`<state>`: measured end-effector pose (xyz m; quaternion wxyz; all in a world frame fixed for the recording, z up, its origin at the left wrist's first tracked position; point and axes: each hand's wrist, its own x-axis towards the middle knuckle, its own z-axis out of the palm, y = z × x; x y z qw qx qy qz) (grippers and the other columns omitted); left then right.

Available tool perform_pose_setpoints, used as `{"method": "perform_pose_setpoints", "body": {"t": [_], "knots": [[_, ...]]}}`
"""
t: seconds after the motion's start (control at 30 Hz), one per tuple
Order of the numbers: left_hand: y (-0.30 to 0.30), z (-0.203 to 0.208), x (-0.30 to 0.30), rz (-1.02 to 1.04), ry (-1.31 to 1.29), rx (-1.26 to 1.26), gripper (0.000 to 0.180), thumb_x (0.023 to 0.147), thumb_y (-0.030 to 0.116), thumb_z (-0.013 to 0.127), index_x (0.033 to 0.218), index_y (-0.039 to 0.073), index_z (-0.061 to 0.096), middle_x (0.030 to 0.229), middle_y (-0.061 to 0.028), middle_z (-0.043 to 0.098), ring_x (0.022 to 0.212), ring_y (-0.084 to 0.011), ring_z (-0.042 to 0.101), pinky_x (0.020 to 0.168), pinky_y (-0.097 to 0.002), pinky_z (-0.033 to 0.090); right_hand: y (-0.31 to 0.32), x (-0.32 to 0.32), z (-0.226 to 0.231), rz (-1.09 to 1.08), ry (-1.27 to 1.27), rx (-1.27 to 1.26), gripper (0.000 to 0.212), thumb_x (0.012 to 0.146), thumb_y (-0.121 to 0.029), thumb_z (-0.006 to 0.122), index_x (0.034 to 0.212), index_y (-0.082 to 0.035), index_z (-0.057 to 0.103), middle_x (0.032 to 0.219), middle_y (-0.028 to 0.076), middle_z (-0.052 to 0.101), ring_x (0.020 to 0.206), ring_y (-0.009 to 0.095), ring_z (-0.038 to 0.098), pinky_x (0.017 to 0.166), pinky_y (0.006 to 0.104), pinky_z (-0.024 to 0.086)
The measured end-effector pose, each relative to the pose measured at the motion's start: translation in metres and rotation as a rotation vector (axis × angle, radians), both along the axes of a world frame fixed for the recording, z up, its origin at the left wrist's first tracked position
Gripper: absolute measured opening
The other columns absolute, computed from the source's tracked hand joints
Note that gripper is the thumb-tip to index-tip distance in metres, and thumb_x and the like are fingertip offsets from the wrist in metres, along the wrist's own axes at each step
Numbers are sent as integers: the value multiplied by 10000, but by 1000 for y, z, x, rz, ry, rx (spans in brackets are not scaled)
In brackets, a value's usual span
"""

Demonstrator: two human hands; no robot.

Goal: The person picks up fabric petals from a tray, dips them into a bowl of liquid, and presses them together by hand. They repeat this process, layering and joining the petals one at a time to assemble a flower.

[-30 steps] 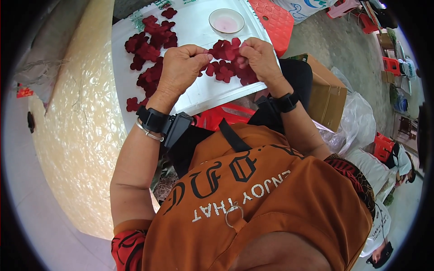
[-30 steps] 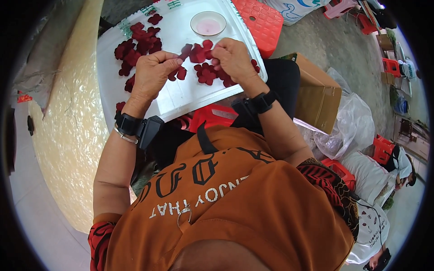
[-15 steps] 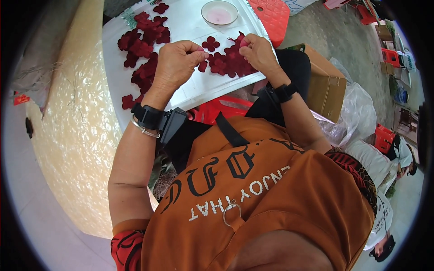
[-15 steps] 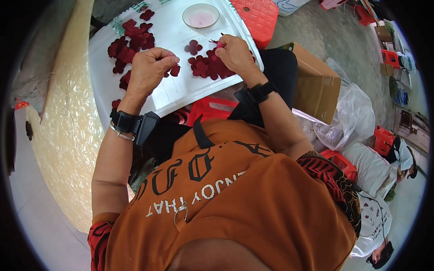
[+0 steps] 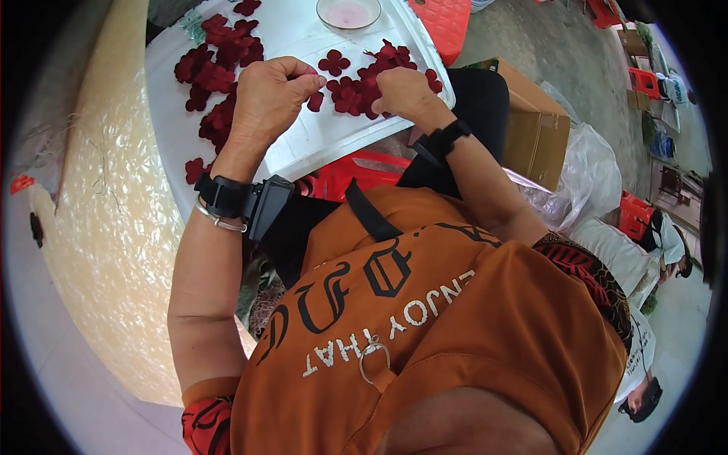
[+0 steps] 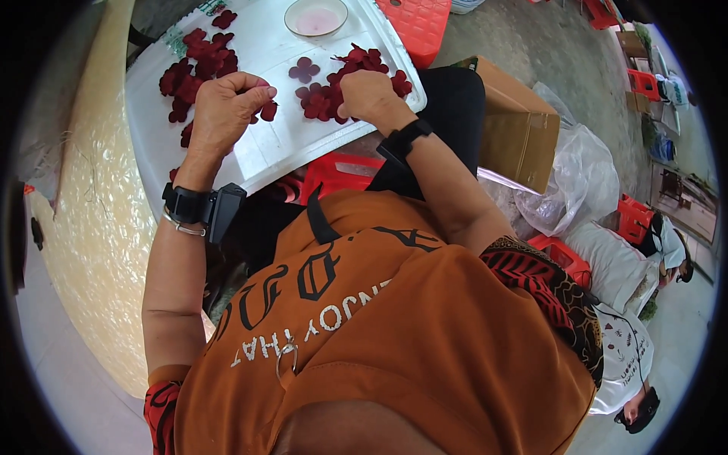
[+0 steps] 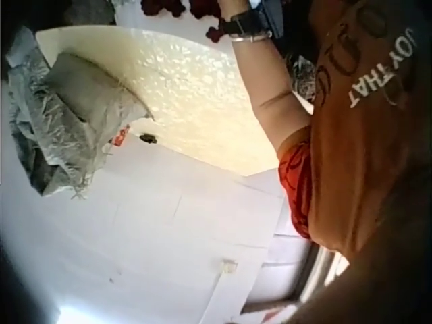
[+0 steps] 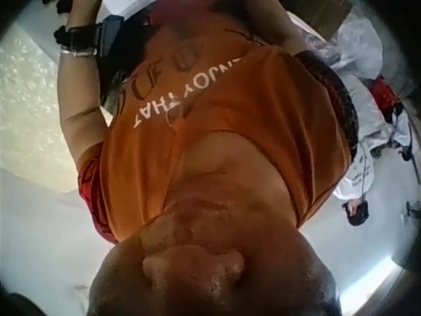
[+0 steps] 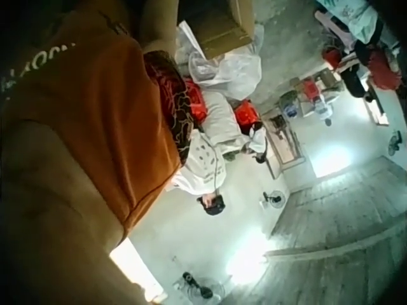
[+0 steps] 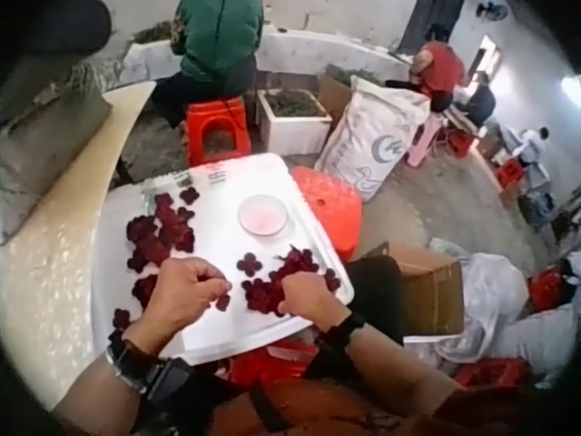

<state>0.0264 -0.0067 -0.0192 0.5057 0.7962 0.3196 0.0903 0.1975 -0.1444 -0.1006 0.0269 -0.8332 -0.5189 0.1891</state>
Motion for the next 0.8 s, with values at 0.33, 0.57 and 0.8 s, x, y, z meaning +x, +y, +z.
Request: {"method": "perform_pose_setpoints", "body": {"t": [0.33, 0.57, 0.8], "knots": [[-2, 5, 2, -23, 15, -11, 109, 744, 83, 661, 766, -20, 635, 616, -38, 605, 535, -67, 533, 489, -198, 417, -4, 8, -4, -125, 265, 188, 168, 611, -127, 661, 681, 1, 578, 679, 119, 587, 614, 236, 581, 570, 328, 478], [-3, -5, 1, -127, 77, -89, 135, 737, 98, 684, 753, -22, 625, 609, -46, 590, 545, -78, 527, 501, -210, 426, 4, 4, 54, -551, 1334, 372, 72, 709, -29, 603, 693, -13, 534, 633, 73, 553, 537, 142, 536, 485, 263, 431], [-16, 3, 2, -125, -223, -246, 253, 709, 194, 734, 714, -20, 598, 599, -40, 575, 552, -77, 517, 503, -212, 431, 11, -24, 60, -514, 1620, 442, 67, 736, -2, 583, 757, -17, 522, 614, 64, 534, 492, 123, 514, 432, 226, 400]]}}
